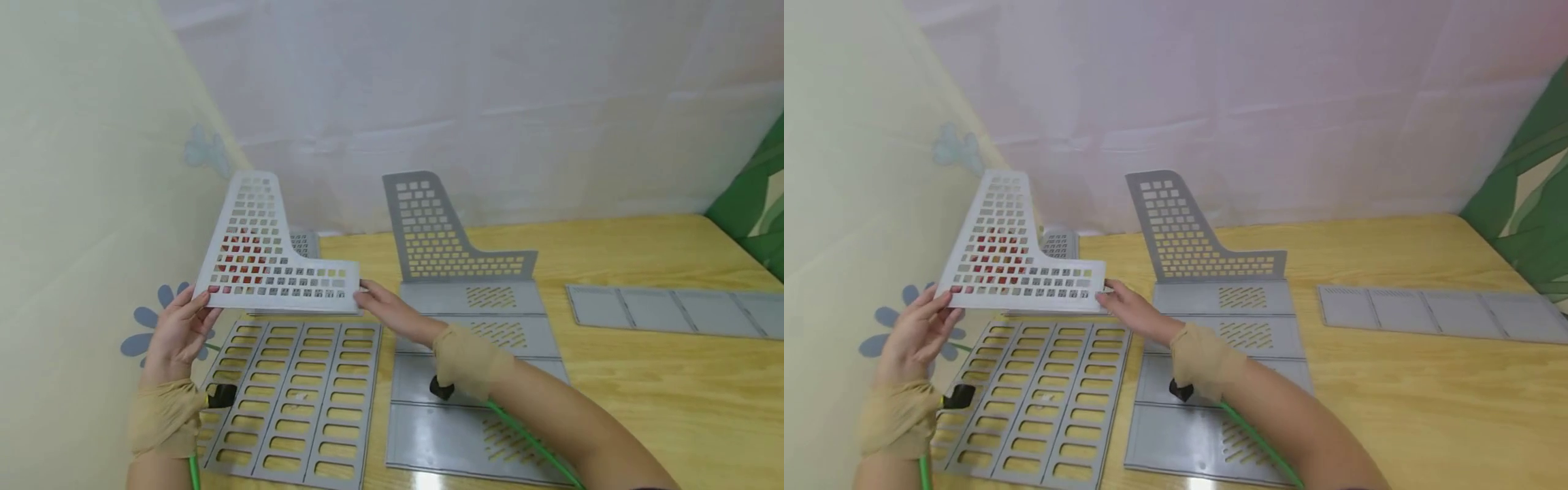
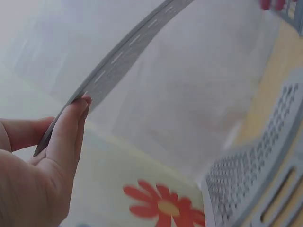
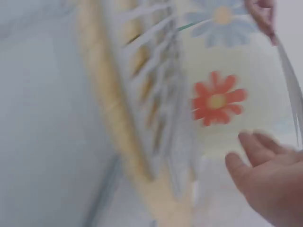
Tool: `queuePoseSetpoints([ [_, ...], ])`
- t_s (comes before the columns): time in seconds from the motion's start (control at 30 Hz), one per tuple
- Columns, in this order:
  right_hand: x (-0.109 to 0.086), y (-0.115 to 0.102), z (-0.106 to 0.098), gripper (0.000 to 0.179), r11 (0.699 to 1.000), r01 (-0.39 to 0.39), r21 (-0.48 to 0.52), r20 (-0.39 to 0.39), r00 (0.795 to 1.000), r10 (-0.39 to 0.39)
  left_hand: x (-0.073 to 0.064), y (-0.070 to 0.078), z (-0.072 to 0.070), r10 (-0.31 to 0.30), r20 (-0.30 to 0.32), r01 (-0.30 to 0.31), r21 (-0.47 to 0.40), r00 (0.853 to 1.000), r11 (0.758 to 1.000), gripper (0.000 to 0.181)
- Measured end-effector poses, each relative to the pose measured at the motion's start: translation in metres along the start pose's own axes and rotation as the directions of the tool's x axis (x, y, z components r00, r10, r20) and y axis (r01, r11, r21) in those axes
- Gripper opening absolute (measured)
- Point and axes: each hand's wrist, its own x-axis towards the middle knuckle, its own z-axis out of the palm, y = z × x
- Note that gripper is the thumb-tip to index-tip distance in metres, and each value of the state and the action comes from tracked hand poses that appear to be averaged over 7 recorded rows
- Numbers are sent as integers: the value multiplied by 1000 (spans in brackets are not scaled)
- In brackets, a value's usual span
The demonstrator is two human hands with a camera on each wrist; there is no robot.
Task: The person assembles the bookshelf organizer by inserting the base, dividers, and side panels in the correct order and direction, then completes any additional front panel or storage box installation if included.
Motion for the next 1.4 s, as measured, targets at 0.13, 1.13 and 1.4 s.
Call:
queuePoseSetpoints([
  [0.13, -17, -22, -12, 45, 962, 88, 257, -57, 995, -76, -7, -9, 27, 75, 182, -84, 43, 980, 995, 37],
  [1.13, -196, 15, -178, 6, 803, -15, -596, -254, 952, -171, 14, -187, 137, -280, 500, -452, 864, 819, 221, 10],
  [1.4, -229, 38, -214, 10, 644, -72, -762, -387, 848, -363, 0, -208, 145, -591, 472, -656, 743, 654, -132, 78],
])
